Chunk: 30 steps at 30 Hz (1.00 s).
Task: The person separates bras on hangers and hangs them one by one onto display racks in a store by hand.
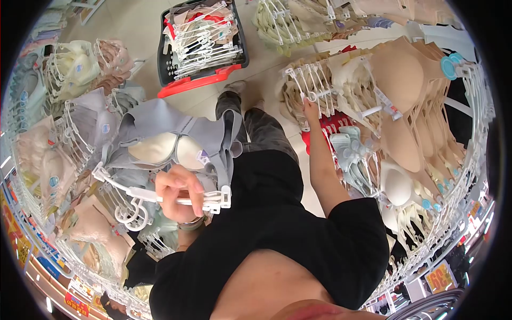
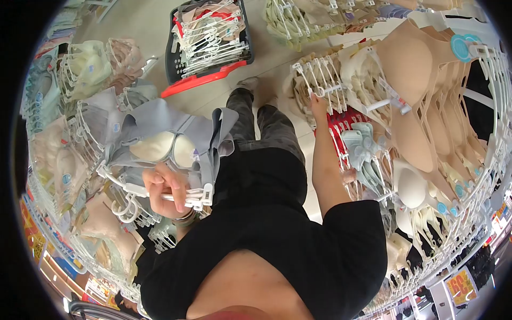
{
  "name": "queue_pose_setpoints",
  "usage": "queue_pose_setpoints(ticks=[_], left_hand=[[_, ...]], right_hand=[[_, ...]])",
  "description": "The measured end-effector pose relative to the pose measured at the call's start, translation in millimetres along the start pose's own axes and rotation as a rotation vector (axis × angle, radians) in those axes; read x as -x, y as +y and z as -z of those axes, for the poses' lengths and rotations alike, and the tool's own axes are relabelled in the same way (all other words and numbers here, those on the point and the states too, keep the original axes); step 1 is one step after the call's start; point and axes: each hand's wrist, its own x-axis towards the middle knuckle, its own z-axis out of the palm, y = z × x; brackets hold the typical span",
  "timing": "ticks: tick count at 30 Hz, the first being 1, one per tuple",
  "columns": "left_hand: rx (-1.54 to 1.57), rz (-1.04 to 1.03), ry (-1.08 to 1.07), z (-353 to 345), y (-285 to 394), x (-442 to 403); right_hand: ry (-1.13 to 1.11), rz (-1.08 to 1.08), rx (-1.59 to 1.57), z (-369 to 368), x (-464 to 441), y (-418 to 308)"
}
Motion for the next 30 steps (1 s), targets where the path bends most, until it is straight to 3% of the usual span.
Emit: queue_pose_setpoints(ticks=[6,9,11,14,16,18,20,22,24,26,28,30], left_hand=[[0.003,-0.026,-0.041,6,3,-3],[-0.029,-0.068,-0.074,1,8,-7],[-0.039,-0.083,-0.235,1,11,-14],[-0.020,-0.078,-0.464,-5,9,-29],[-0.293,-0.132,-0.475,-5,4,-43],[-0.290,-0.106,-0.497,-12,-5,-62],[-0.489,-0.226,-0.673,-16,-13,-86],[-0.432,-0.181,-0.766,-32,-19,-106],[-0.692,-0.300,-0.941,-43,-26,-126],[-0.585,-0.184,-1.005,-52,-41,-139],[-0.462,0.112,-0.870,-59,-60,-149],[-0.503,0.115,-1.018,-56,-85,-159]], right_hand=[[0.215,0.138,0.159,18,-5,21],[0.179,0.199,0.184,6,3,18],[0.089,0.089,0.293,-6,16,2],[0.109,0.165,0.244,-36,43,-29],[0.173,0.173,0.130,-44,70,-50],[0.099,0.233,0.246,-34,102,-87],[0.244,0.217,0.204,-10,132,-113],[0.353,0.194,0.156,23,177,-152],[0.473,0.186,0.126,53,236,-200],[0.672,0.199,0.109,64,293,-240],[0.885,0.215,0.070,64,338,-275],[1.067,0.243,0.113,58,372,-304]])
